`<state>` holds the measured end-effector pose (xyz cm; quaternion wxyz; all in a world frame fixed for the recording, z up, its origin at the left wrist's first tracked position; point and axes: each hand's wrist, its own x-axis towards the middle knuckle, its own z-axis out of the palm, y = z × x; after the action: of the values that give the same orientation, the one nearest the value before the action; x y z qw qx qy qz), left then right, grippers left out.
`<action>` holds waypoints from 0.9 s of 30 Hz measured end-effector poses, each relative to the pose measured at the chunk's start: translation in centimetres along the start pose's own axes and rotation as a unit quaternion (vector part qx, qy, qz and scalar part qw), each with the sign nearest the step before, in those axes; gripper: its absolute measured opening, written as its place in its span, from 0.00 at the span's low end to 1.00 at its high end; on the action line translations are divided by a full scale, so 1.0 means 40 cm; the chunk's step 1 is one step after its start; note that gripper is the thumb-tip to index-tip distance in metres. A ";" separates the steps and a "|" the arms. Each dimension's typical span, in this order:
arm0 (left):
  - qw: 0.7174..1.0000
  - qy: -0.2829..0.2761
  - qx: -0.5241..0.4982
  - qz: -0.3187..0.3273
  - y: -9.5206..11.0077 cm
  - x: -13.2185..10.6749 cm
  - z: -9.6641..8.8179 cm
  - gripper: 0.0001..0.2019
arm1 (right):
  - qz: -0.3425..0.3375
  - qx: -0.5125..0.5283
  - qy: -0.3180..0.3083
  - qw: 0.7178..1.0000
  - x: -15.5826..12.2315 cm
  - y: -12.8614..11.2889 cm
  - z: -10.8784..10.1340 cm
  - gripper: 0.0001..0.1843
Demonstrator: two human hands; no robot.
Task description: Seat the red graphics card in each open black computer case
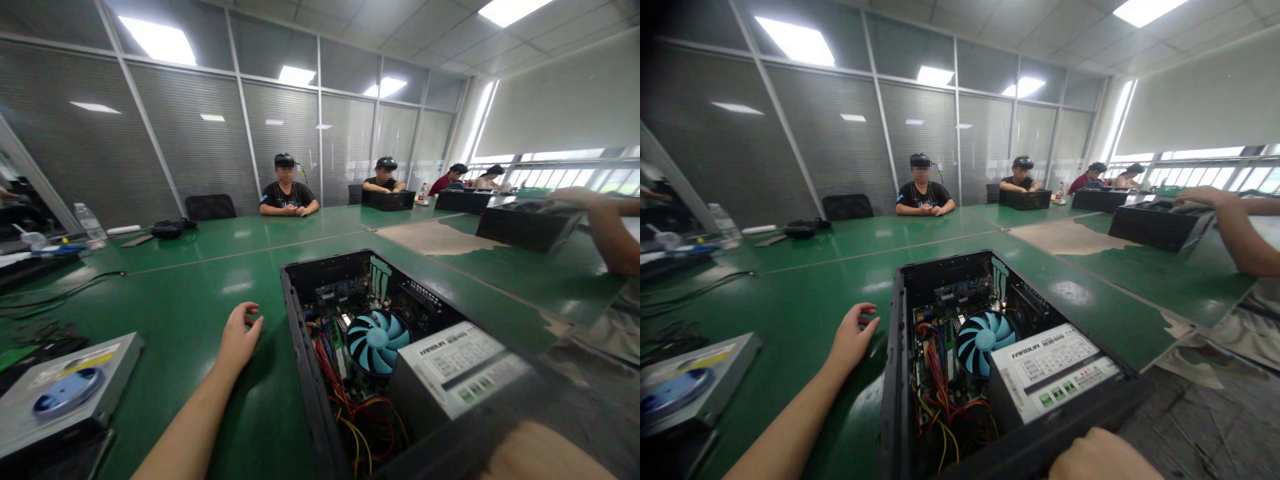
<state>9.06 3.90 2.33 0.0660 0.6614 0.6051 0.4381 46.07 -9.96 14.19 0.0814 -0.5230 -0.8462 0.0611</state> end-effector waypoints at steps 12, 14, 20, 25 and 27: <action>0.993 0.086 0.084 -0.021 -0.045 0.012 -0.008 0.16 | -0.048 -0.136 0.019 0.989 0.668 -0.070 0.072 0.26; 0.993 0.079 0.088 -0.013 -0.044 0.010 -0.012 0.15 | -0.067 -0.126 -0.003 0.990 0.762 -0.084 0.083 0.28; 0.995 0.067 0.076 -0.004 -0.033 0.007 -0.013 0.14 | -0.155 -0.073 -0.007 0.985 0.704 -0.119 0.163 0.23; 0.995 0.061 0.078 -0.001 -0.023 0.008 -0.011 0.12 | -0.182 0.053 0.002 0.982 0.503 -0.058 0.179 0.23; 0.995 0.055 0.081 0.005 -0.019 0.010 -0.013 0.12 | -0.164 0.086 -0.007 0.983 0.430 -0.027 0.172 0.22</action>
<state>8.13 4.19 2.36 -0.0237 0.6428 0.6380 0.4233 36.17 4.83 8.91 0.1292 -0.3673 -0.9128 0.1232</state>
